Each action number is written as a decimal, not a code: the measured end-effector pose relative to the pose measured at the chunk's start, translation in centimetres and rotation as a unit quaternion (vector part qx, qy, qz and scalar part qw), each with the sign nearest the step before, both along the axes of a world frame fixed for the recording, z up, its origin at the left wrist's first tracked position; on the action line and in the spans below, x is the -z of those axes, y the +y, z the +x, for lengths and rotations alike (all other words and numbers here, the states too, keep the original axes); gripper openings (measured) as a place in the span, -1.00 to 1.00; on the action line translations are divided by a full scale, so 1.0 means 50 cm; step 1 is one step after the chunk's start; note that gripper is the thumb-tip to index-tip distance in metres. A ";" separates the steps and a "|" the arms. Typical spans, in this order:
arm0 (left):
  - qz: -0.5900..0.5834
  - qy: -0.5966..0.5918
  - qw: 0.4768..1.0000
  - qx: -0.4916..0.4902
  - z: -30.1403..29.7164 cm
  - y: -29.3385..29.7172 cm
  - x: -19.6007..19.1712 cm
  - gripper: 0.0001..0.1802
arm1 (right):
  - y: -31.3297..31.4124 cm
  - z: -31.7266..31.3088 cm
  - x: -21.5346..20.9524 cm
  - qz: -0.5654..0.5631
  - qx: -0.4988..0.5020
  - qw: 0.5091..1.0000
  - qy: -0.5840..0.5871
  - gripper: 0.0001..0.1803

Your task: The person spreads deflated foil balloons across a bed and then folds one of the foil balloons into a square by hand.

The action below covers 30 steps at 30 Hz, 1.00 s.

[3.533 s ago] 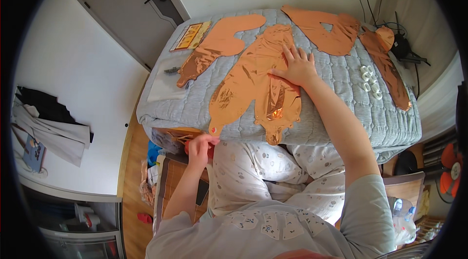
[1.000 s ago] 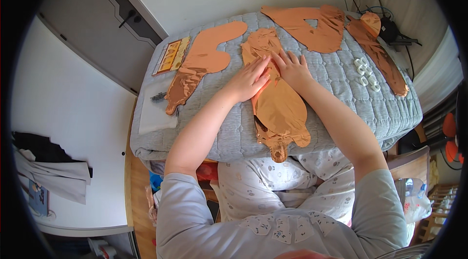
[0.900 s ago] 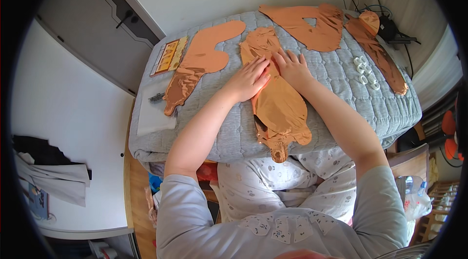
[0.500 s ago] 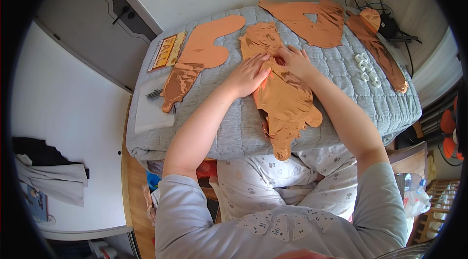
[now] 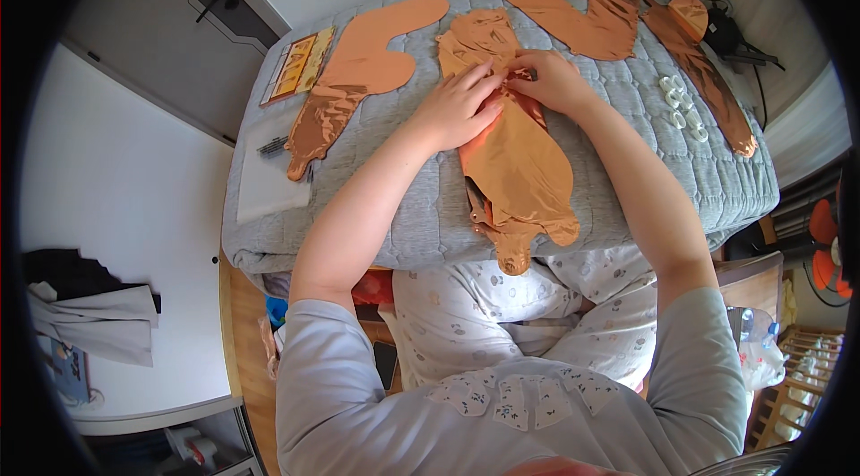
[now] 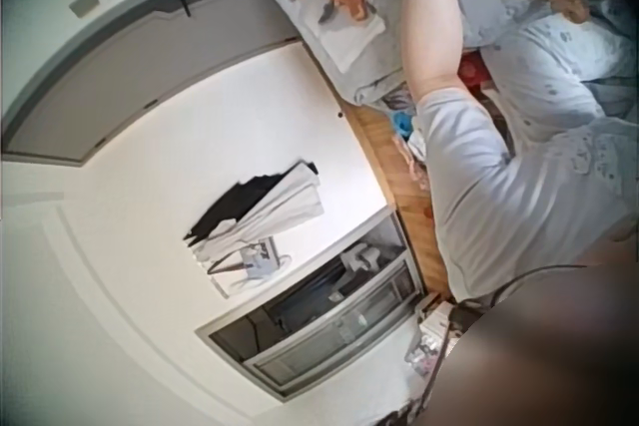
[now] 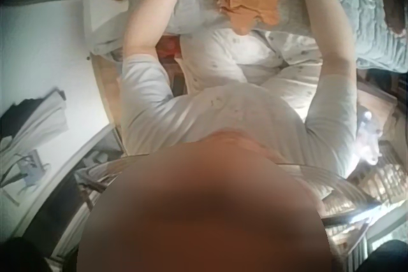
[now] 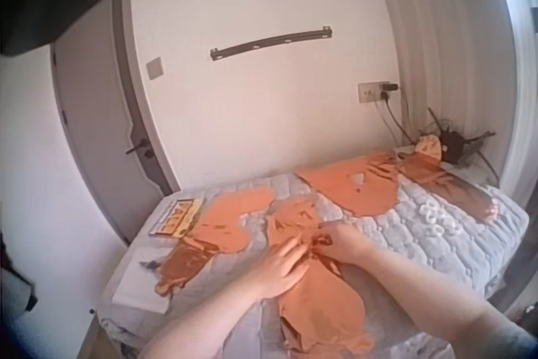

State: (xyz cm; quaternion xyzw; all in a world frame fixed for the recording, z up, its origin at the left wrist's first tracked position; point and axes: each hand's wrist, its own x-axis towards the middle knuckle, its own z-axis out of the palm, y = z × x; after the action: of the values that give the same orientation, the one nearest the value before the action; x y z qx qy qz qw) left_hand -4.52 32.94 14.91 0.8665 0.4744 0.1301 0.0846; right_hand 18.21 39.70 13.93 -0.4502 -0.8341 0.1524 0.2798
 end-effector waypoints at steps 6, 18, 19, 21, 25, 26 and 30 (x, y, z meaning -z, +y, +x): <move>0.022 0.075 0.997 -0.013 0.001 0.000 0.019 -0.27 | -0.003 -0.005 -0.005 -0.004 -0.013 1.000 -0.003 -0.63; 0.081 0.040 0.995 0.047 -0.026 0.025 0.052 -0.24 | -0.191 -0.047 -0.101 -0.004 -0.303 0.951 -0.063 -0.78; 0.078 0.027 0.996 0.043 -0.020 0.023 0.050 -0.24 | -0.209 -0.049 -0.086 0.075 -0.297 0.948 -0.086 -0.75; 0.059 0.031 0.997 0.026 -0.011 0.020 0.042 -0.24 | -0.230 -0.047 -0.070 0.194 -0.285 0.930 -0.124 -0.65; 0.032 0.035 0.999 0.005 -0.001 0.012 0.034 -0.22 | -0.259 -0.039 -0.063 0.152 -0.290 0.936 -0.131 -0.60; 0.029 0.033 0.999 0.003 0.001 0.013 0.034 -0.22 | -0.260 -0.035 -0.061 0.138 -0.302 0.935 -0.121 -0.58; 0.040 0.004 0.999 0.019 -0.003 0.014 0.050 -0.20 | -0.254 -0.037 -0.038 0.086 -0.334 0.935 -0.084 -0.54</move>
State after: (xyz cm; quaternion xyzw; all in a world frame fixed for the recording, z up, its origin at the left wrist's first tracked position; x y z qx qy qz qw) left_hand -4.68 33.63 12.41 0.8786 0.4525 0.1442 0.0502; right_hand 16.34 26.98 15.83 -0.1314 -0.9667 0.1261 0.1796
